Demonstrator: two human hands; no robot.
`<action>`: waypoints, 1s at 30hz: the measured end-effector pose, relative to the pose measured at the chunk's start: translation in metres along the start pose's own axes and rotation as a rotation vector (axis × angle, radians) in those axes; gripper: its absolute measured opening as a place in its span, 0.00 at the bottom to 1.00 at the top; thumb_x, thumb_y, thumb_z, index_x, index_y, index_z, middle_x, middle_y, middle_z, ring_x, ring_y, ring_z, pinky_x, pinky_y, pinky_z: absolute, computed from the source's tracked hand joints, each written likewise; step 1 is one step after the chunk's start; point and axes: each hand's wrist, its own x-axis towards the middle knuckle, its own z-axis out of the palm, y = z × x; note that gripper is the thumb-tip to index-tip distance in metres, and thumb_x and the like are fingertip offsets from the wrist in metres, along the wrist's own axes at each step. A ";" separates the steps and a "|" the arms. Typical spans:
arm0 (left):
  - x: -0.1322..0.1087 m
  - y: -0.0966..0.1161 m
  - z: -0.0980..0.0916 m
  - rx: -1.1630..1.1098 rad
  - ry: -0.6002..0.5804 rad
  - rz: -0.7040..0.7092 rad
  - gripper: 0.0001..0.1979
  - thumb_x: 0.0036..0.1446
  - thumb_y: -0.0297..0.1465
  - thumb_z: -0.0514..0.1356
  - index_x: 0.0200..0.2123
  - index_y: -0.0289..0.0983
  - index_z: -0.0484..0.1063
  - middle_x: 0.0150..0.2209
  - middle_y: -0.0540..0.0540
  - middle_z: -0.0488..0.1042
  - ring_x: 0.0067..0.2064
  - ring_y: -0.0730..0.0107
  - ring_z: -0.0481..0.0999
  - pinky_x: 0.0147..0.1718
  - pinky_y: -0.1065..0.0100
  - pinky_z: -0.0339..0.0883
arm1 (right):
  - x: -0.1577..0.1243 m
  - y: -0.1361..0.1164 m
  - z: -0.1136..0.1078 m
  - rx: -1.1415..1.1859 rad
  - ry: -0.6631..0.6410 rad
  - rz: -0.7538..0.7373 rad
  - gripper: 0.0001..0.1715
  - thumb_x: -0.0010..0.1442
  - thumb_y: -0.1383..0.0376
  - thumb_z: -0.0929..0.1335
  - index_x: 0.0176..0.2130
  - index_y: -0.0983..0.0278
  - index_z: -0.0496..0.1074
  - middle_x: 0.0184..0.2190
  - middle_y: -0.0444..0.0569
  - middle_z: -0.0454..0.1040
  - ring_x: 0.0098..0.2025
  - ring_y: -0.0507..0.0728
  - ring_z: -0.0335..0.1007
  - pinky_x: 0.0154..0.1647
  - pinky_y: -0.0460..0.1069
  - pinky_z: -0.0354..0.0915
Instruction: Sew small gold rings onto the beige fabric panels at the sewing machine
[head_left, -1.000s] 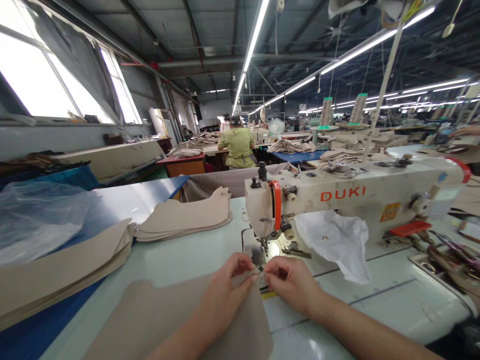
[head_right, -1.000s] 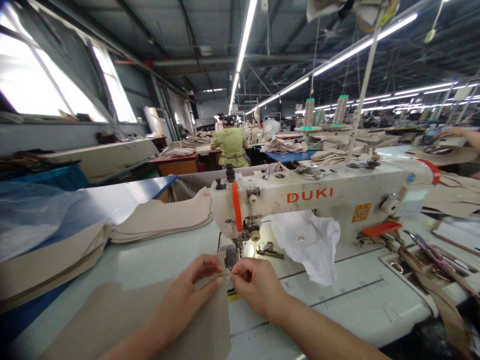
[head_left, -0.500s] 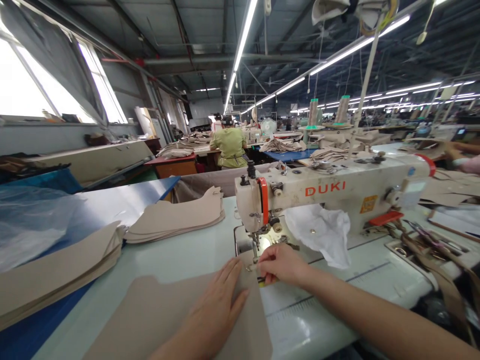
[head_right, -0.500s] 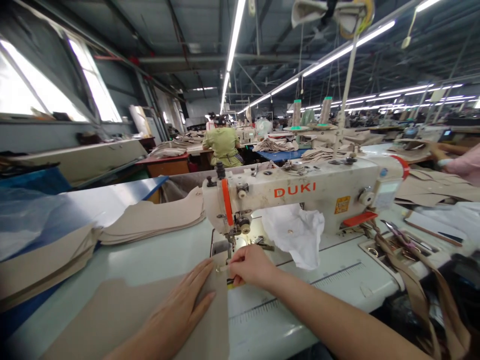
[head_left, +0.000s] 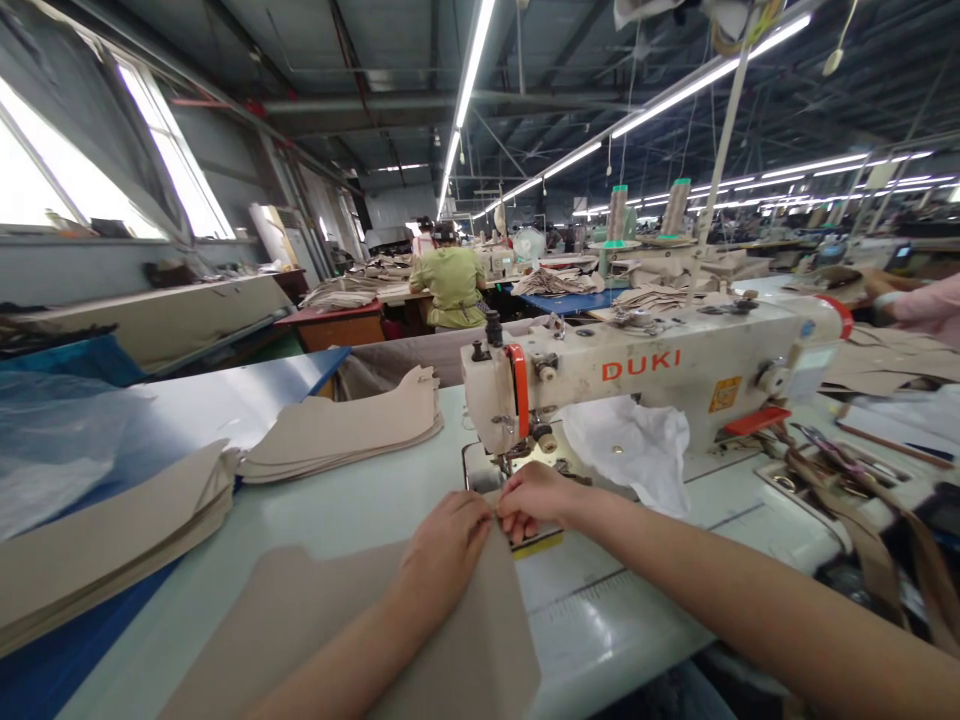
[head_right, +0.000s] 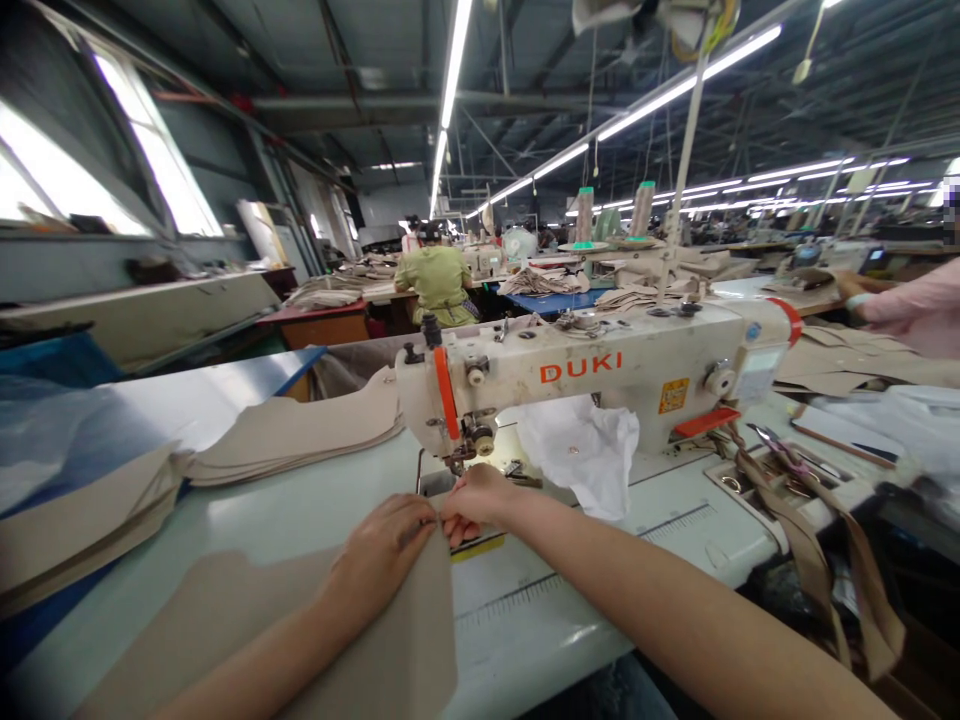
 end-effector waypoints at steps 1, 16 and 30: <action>0.003 0.000 0.001 0.016 0.013 0.015 0.08 0.54 0.24 0.53 0.27 0.39 0.70 0.30 0.48 0.74 0.35 0.65 0.74 0.36 0.65 0.70 | -0.001 -0.001 0.000 -0.005 0.002 0.017 0.14 0.51 0.77 0.65 0.18 0.68 0.65 0.12 0.41 0.68 0.13 0.47 0.64 0.14 0.39 0.59; 0.005 0.001 0.004 0.039 0.034 0.063 0.09 0.53 0.22 0.53 0.26 0.38 0.69 0.28 0.48 0.74 0.32 0.68 0.73 0.33 0.69 0.67 | -0.002 -0.005 -0.001 -0.112 0.007 0.054 0.14 0.53 0.76 0.63 0.19 0.66 0.63 0.12 0.39 0.66 0.14 0.46 0.63 0.14 0.38 0.58; 0.007 -0.002 0.003 -0.009 0.003 0.027 0.08 0.53 0.23 0.53 0.26 0.38 0.69 0.29 0.48 0.75 0.33 0.67 0.73 0.33 0.69 0.67 | -0.052 0.034 -0.018 -0.926 0.102 -0.624 0.07 0.59 0.72 0.64 0.33 0.66 0.72 0.37 0.51 0.73 0.44 0.59 0.65 0.48 0.53 0.59</action>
